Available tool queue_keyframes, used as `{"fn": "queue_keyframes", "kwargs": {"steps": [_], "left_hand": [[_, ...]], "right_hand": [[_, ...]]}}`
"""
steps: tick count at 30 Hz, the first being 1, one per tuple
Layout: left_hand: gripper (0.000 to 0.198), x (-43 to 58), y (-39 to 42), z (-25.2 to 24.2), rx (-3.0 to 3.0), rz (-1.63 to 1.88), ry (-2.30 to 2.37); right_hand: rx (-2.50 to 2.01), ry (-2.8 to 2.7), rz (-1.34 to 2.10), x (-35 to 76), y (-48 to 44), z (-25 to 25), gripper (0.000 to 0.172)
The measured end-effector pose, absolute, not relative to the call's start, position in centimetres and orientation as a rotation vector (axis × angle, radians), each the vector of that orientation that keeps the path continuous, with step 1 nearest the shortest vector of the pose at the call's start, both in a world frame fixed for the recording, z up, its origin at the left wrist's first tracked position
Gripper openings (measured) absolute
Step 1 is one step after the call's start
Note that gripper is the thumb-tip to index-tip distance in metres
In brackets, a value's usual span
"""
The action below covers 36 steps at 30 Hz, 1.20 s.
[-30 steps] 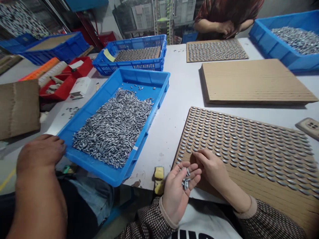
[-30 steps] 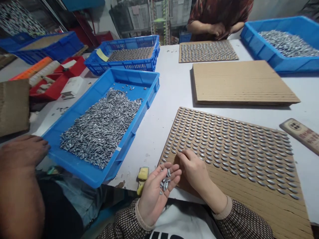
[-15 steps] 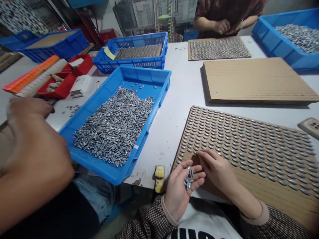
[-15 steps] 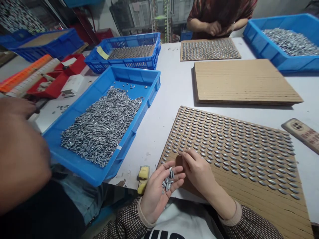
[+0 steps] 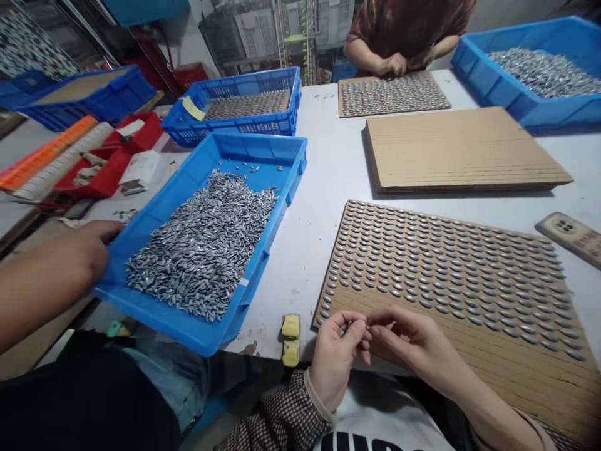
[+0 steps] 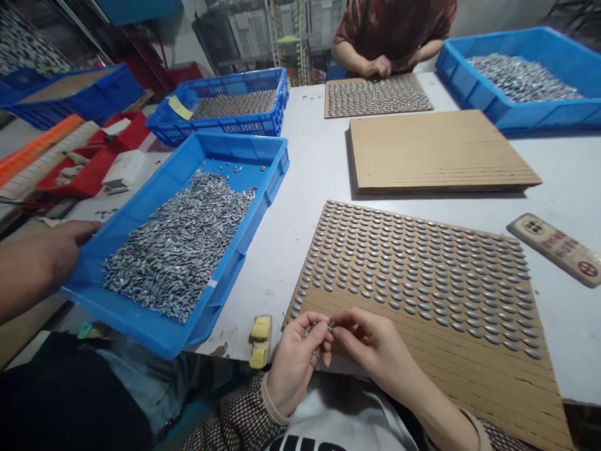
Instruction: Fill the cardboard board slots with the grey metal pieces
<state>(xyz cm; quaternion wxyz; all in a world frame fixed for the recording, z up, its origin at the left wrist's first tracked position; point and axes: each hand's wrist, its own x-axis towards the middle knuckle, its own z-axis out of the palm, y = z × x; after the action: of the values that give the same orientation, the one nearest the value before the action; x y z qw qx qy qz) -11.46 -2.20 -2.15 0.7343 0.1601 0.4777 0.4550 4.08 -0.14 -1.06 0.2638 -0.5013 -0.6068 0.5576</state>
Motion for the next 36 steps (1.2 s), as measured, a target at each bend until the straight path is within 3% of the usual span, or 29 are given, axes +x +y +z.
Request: {"fn": "queue_keyframes", "kwargs": {"steps": [4,10,14,36], "left_hand": [[0.021,-11.2,-2.0,-2.1,0.337,1.002,1.037],[0.024,-11.7,-1.6,-0.8,0.139,1.036,1.015],[0.024,-11.7,-1.9,-0.5,0.101,1.009,1.016],[0.026,-11.9,-2.7,-1.8,0.116,0.956,0.988]], "right_hand": [[-1.362,-1.554,1.465,4.2,-0.4,-1.8,0.022],[-1.364,-1.94,0.524,4.8,1.0,-4.7,0.018],[-1.379,-2.13,0.218,4.4,2.0,-6.5,0.023],[-1.403,-2.478,-0.046,4.1,2.8,-5.4,0.025]]}}
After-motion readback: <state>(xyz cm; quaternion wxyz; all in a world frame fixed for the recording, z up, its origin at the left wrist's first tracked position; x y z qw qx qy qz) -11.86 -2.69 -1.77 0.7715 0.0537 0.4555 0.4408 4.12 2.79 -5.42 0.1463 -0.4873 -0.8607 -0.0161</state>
